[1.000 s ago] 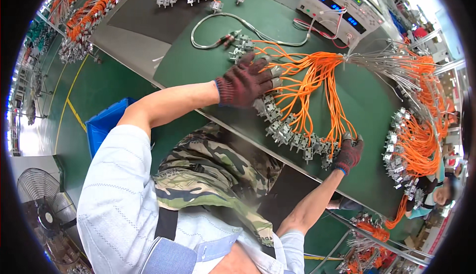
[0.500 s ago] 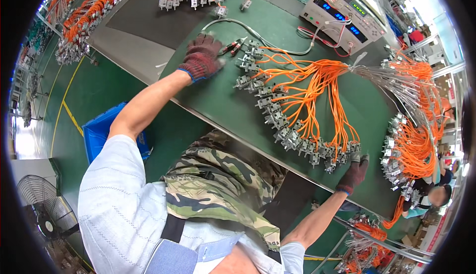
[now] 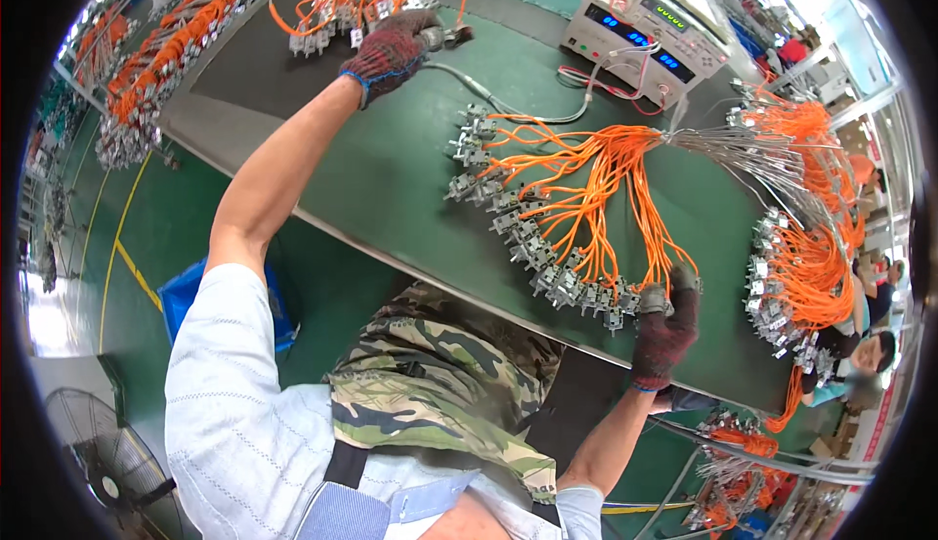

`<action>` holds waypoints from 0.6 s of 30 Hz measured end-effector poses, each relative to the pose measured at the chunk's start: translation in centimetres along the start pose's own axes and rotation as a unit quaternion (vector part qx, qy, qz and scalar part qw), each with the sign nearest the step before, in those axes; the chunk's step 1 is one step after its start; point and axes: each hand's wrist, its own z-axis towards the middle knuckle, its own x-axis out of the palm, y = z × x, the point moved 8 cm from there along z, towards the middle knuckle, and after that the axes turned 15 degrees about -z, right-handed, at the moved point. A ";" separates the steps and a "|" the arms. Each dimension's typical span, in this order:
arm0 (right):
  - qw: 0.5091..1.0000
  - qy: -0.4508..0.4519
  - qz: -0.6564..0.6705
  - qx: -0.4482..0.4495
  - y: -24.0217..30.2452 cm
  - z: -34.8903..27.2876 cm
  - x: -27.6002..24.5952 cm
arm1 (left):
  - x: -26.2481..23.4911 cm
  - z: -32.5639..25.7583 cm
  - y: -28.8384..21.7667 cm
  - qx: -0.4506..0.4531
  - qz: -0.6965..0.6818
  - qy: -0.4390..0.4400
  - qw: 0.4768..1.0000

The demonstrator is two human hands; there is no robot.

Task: Assembling or inspecting electrical wire harnesses at a factory workbench.

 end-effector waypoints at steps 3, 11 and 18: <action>0.989 -0.003 0.003 -0.149 7.9 1.0 -0.3 | -0.1 0.8 -8.5 0.114 -0.062 0.049 0.990; 0.975 0.047 0.109 -0.189 14.6 6.0 1.0 | 7.2 -4.0 -26.7 0.435 -0.129 0.277 0.847; 0.922 0.130 0.364 -0.041 9.8 0.9 4.8 | 15.4 -6.1 -26.0 0.466 0.001 0.261 0.846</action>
